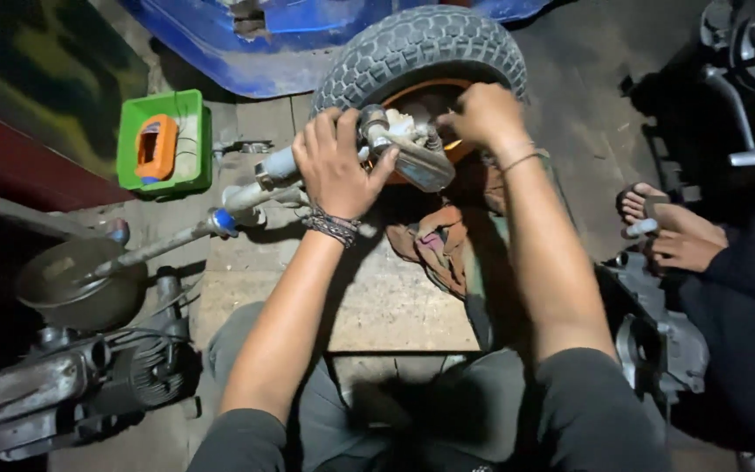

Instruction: Finalizing the assembly of a motorcycle suspension and wheel unit by hand

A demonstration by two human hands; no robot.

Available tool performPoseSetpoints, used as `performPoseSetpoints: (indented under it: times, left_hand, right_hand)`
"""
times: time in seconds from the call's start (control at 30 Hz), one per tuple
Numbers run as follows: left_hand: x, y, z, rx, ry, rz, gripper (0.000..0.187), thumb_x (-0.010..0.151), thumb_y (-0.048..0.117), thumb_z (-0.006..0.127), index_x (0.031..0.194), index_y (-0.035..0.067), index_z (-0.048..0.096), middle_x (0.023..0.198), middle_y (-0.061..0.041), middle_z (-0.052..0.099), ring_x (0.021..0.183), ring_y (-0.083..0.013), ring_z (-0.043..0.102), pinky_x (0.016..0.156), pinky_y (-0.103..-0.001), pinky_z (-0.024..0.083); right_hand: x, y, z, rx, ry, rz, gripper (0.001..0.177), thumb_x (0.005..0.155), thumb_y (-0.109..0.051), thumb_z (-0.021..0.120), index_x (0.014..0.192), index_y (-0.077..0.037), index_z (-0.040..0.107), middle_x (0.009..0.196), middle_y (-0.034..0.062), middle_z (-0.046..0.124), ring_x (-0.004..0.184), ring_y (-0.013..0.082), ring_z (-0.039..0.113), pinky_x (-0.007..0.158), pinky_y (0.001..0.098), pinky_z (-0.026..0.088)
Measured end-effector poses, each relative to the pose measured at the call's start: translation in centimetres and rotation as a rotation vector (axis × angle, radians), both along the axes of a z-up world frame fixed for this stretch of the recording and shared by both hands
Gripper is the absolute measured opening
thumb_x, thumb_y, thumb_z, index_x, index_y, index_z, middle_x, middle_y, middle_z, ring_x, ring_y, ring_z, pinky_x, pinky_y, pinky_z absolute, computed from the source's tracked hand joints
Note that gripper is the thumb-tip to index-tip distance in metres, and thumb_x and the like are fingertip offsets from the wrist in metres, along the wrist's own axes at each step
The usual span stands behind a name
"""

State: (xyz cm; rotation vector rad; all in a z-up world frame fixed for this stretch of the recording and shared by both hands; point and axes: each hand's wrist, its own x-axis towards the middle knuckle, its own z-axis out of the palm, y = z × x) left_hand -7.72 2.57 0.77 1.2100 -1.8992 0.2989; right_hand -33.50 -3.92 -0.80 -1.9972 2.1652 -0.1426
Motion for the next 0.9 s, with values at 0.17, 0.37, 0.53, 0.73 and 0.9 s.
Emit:
performPoseSetpoints:
  times: [0.17,0.37,0.53,0.73,0.9]
  left_hand:
    - [-0.3,-0.2,-0.4,0.012,0.005,0.020,0.061,0.096,0.068,0.041,0.121,0.013,0.053,0.115,-0.012,0.057,0.105,-0.0300,0.057,0.090,-0.046,0.041]
    - [-0.4,-0.7,-1.0,-0.017,0.019,0.019,0.063,0.096,0.070,0.038,0.121,0.014,0.053,0.114,-0.011,0.057,0.105,-0.0293,0.057,0.090,-0.045,0.041]
    - [-0.4,-0.7,-0.8,-0.029,0.021,0.014,0.062,0.097,0.068,0.039,0.120,0.013,0.054,0.113,-0.012,0.057,0.103,-0.0303,0.057,0.088,-0.045,0.040]
    - [-0.3,-1.0,-1.6,-0.039,0.089,-0.037,0.078,0.091,0.082,0.038,0.119,0.012,0.056,0.108,-0.009,0.051,0.102,-0.0330,0.056,0.091,-0.049,0.037]
    - [-0.5,-0.5,-0.8,0.029,0.062,0.011,0.065,0.094,0.071,0.036,0.120,0.015,0.055,0.115,-0.012,0.057,0.106,-0.0304,0.056,0.095,-0.050,0.040]
  right_hand:
    - [1.0,2.0,3.2,0.036,-0.269,-0.027,0.054,0.103,-0.049,0.074,0.066,-0.010,0.067,0.058,0.0059,0.051,0.056,0.0207,0.043,0.056,0.0383,0.034]
    - [0.2,1.0,1.2,0.045,-0.091,-0.042,0.063,0.102,-0.058,0.073,0.065,-0.008,0.058,0.063,0.0109,0.057,0.062,0.0273,0.057,0.057,0.0421,0.047]
    - [-0.5,1.1,0.3,0.097,-0.091,-0.035,0.060,0.096,-0.058,0.076,0.076,-0.002,0.070,0.083,0.0213,0.071,0.078,0.0385,0.068,0.067,0.0516,0.050]
    - [-0.1,2.9,2.9,-0.021,-0.128,0.018,0.037,0.096,-0.044,0.068,0.093,-0.009,0.080,0.091,0.0236,0.076,0.100,0.0487,0.070,0.082,0.0594,0.057]
    - [2.5,3.1,5.6,-0.096,-0.194,0.105,0.041,0.105,-0.042,0.071,0.075,-0.015,0.076,0.069,0.0048,0.071,0.064,0.0237,0.064,0.060,0.0419,0.047]
